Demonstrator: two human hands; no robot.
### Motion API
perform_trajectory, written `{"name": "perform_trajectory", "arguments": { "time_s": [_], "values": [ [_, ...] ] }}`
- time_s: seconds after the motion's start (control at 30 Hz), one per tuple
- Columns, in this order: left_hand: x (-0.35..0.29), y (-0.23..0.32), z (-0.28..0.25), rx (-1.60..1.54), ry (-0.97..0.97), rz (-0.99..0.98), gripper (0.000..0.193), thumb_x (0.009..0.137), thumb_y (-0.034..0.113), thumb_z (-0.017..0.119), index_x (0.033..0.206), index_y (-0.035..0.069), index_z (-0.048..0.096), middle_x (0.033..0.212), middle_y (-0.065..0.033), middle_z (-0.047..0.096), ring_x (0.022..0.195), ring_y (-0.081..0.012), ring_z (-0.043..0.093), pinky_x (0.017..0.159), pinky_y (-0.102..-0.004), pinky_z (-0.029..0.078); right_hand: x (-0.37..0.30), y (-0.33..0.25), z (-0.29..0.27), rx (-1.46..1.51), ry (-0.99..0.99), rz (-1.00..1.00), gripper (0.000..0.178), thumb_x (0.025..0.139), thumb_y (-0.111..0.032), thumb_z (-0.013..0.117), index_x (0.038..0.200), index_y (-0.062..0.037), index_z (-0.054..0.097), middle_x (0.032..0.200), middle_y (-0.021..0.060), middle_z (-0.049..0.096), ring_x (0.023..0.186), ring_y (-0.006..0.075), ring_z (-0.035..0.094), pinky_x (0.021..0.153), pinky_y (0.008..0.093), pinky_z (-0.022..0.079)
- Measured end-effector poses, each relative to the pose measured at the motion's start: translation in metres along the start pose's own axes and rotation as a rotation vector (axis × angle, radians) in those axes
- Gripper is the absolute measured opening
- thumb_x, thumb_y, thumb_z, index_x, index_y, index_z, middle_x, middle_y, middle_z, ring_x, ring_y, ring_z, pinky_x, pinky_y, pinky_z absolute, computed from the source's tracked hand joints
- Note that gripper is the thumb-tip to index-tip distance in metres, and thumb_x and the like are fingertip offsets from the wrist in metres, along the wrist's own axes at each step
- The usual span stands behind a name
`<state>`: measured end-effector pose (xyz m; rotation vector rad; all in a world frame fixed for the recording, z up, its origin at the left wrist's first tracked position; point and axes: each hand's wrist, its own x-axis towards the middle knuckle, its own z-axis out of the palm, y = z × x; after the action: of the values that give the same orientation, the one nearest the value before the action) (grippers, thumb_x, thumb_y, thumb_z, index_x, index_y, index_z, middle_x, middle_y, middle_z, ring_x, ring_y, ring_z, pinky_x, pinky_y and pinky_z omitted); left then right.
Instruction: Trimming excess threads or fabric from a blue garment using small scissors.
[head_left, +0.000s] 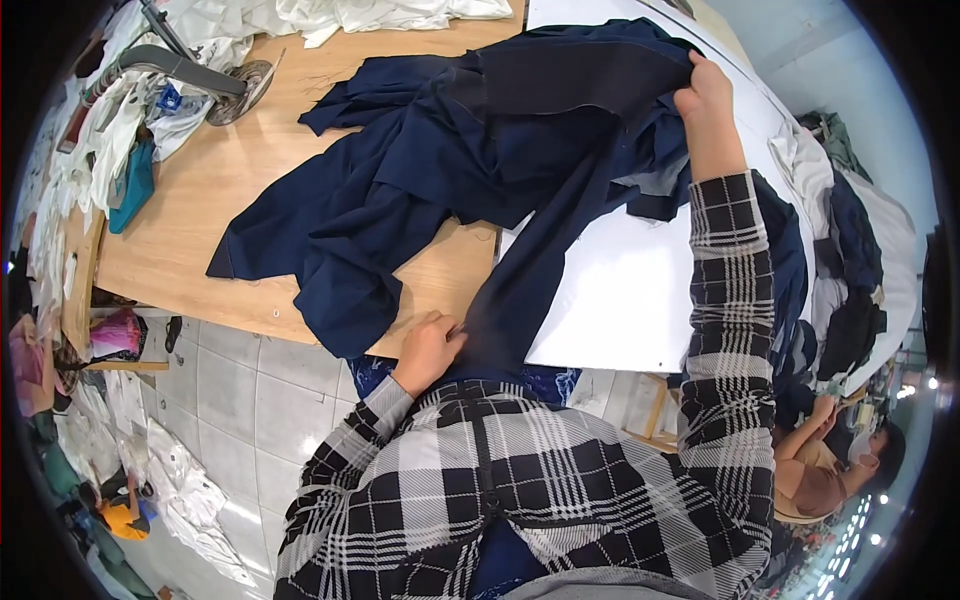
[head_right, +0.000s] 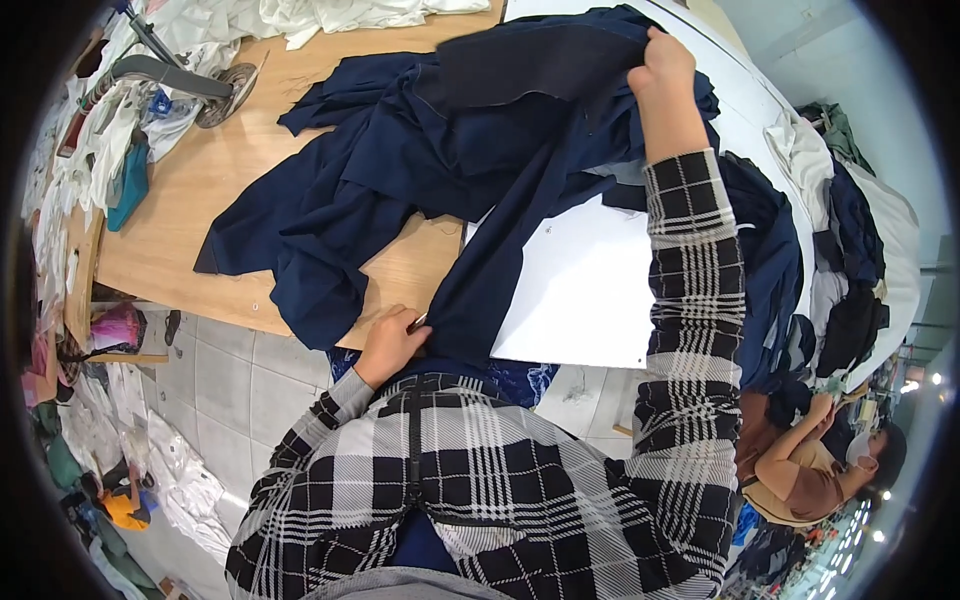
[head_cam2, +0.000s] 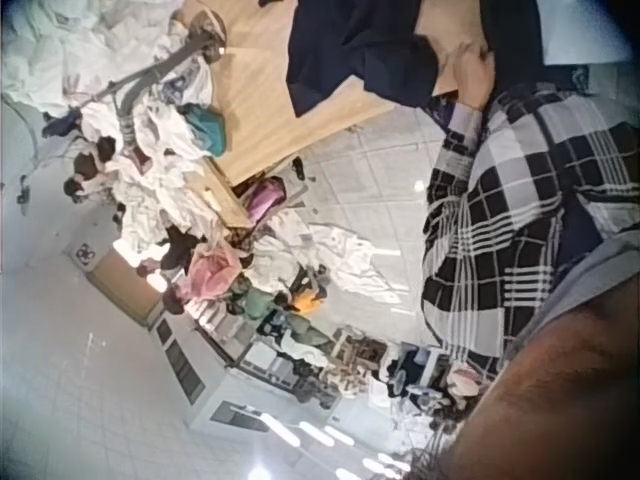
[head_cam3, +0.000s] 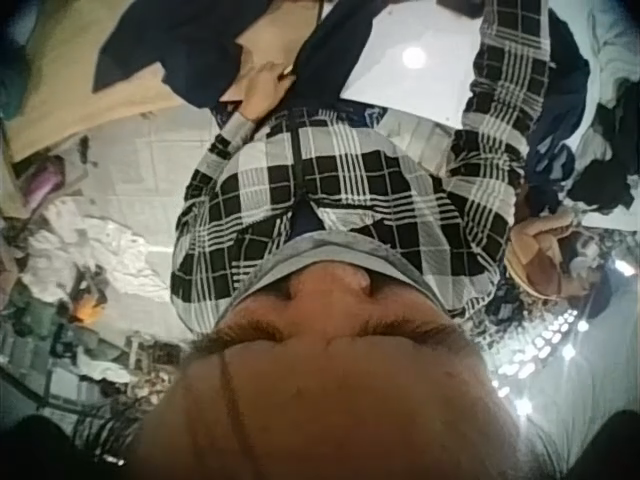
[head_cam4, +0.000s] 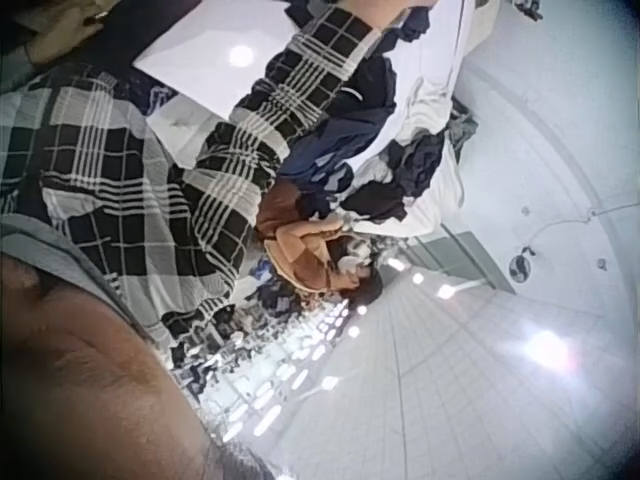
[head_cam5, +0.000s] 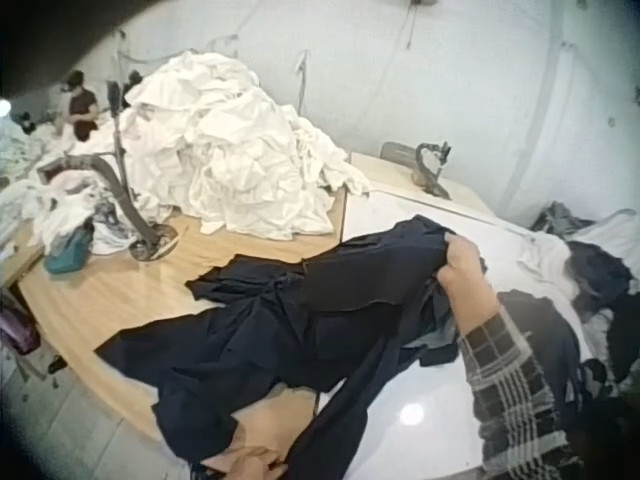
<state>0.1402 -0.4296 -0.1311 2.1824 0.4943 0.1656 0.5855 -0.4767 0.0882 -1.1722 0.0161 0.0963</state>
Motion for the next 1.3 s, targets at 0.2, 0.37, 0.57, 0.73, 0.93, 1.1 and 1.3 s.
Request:
{"name": "perform_trajectory", "arguments": {
  "time_s": [0.2,0.37,0.57,0.73,0.93,1.1,1.3],
  "values": [
    [0.036,0.027,-0.077,-0.963,-0.108,-0.49,0.01,0.083,0.009,0.062,0.084,0.006,0.053,0.064,0.0054,0.048,0.048,-0.0002,0.038,0.04,-0.0169,0.027,0.06,-0.061,-0.033,0.054,0.008,-0.09,0.018,0.087,-0.001,0.049,0.104,0.0021,0.056,0.101,0.0178,0.061,0.087,0.0291,0.062,0.08,0.0446,0.051],
    [0.051,0.052,-0.135,-1.105,-0.091,-0.331,0.016,0.081,0.003,0.062,0.095,0.004,0.056,0.072,0.0053,0.05,0.046,-0.0001,0.037,0.041,-0.0156,0.027,0.03,-0.055,-0.05,-1.121,0.237,-0.634,0.071,0.067,-0.024,0.075,0.125,0.004,0.046,0.129,0.025,0.041,0.103,0.03,0.054,0.093,0.0346,0.042],
    [0.054,0.092,-0.16,-0.922,-0.295,-0.163,0.026,0.079,0.002,0.064,0.105,0.001,0.06,0.085,0.0011,0.062,0.067,-0.001,0.054,0.052,-0.0139,0.039,-0.207,0.031,-0.005,-0.722,-1.53,-0.411,0.041,0.073,-0.011,0.071,0.111,-0.0018,0.056,0.11,0.0094,0.055,0.104,0.0222,0.052,0.094,0.0325,0.039],
    [0.054,0.107,-0.174,-0.949,-0.236,-0.135,0.038,0.076,0.001,0.067,0.113,0.002,0.056,0.085,0.0015,0.06,0.06,0.0008,0.046,0.046,-0.0135,0.032,-0.239,0.068,-0.017,-0.587,-1.398,0.351,0.017,0.079,-0.011,0.069,0.091,0.0009,0.064,0.075,-0.0019,0.061,0.066,0.004,0.052,0.06,0.0187,0.042],
    [0.052,0.096,-0.168,-1.043,-0.19,-0.233,0.049,0.074,-0.001,0.067,0.12,0.003,0.052,0.08,-0.0009,0.061,0.049,-0.0004,0.041,0.043,-0.0147,0.031,-0.246,0.058,-0.028,-0.444,-1.189,0.64,0.013,0.083,-0.009,0.065,0.092,0.0007,0.065,0.079,-0.0012,0.062,0.07,0.0033,0.055,0.063,0.0159,0.044],
    [0.055,0.094,-0.165,-1.049,-0.204,-0.231,0.052,0.075,-0.002,0.066,0.123,0.004,0.049,0.08,-0.0023,0.061,0.049,-0.0005,0.04,0.042,-0.0151,0.03,-0.246,0.054,-0.037,-0.385,-1.097,0.623,0.014,0.084,-0.008,0.064,0.093,0.0015,0.065,0.081,-0.0005,0.063,0.071,0.0038,0.056,0.064,0.016,0.045],
    [0.056,0.095,-0.159,-1.118,-0.217,-0.232,0.052,0.075,-0.003,0.065,0.123,0.005,0.049,0.077,-0.004,0.062,0.048,-0.0005,0.041,0.042,-0.0155,0.029,-0.246,0.054,-0.046,-0.329,-1.09,0.63,0.013,0.084,-0.006,0.063,0.095,0.0012,0.064,0.083,-0.0005,0.063,0.074,0.0045,0.057,0.066,0.0164,0.045]
  ]
}}
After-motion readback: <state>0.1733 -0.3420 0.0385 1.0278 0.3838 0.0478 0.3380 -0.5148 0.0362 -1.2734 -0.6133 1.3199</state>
